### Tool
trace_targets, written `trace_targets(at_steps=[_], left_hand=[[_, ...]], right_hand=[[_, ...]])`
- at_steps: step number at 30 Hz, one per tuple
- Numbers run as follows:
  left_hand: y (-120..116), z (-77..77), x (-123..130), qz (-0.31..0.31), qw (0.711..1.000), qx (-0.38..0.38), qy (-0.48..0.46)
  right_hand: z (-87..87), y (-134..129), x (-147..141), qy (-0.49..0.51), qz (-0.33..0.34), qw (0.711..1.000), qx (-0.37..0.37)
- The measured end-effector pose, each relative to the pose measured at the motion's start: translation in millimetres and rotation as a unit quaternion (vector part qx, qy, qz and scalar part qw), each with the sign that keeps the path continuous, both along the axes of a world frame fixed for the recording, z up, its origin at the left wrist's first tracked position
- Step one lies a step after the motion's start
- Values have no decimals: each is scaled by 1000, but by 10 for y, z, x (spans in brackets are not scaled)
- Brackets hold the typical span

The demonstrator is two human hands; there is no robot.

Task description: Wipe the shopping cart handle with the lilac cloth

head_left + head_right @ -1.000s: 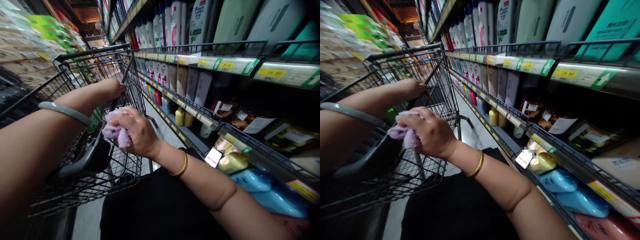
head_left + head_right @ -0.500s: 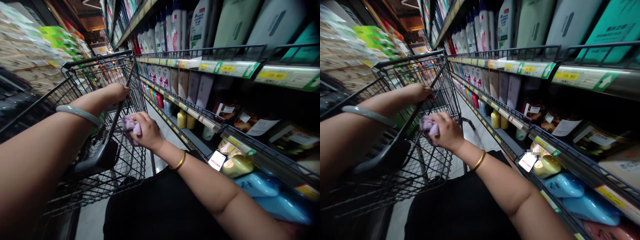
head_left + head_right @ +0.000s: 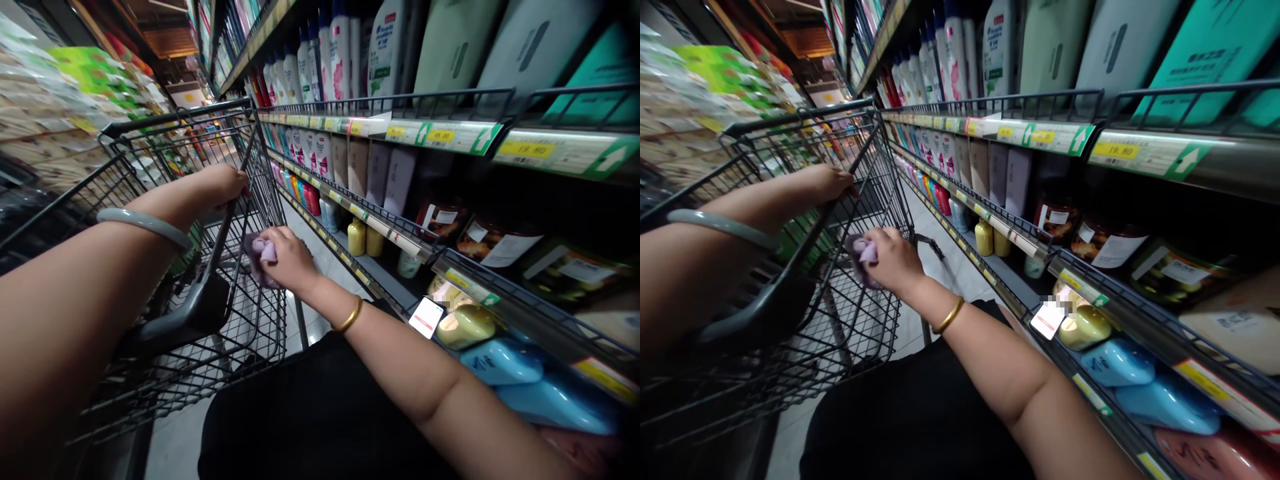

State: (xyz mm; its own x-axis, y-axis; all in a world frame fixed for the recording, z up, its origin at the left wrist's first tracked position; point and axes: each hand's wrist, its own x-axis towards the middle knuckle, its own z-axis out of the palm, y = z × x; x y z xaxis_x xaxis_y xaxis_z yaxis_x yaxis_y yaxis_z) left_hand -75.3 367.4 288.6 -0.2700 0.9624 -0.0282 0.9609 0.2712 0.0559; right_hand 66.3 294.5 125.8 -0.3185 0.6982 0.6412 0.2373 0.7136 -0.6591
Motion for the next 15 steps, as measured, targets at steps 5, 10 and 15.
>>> trace_targets(at_steps=[5, 10, 15], left_hand=[[-11, 41, 34, -4, 1000, -12, 8], [70, 43, 3, -12, 999, -10, 30], [27, 1, 26, -15, 999, -6, 41]], right_hand=[[125, -53, 53, 70, 26, 994, 78], [105, -116, 49, 43, 41, 992, 113], [-130, 127, 12, -25, 11, 999, -40]])
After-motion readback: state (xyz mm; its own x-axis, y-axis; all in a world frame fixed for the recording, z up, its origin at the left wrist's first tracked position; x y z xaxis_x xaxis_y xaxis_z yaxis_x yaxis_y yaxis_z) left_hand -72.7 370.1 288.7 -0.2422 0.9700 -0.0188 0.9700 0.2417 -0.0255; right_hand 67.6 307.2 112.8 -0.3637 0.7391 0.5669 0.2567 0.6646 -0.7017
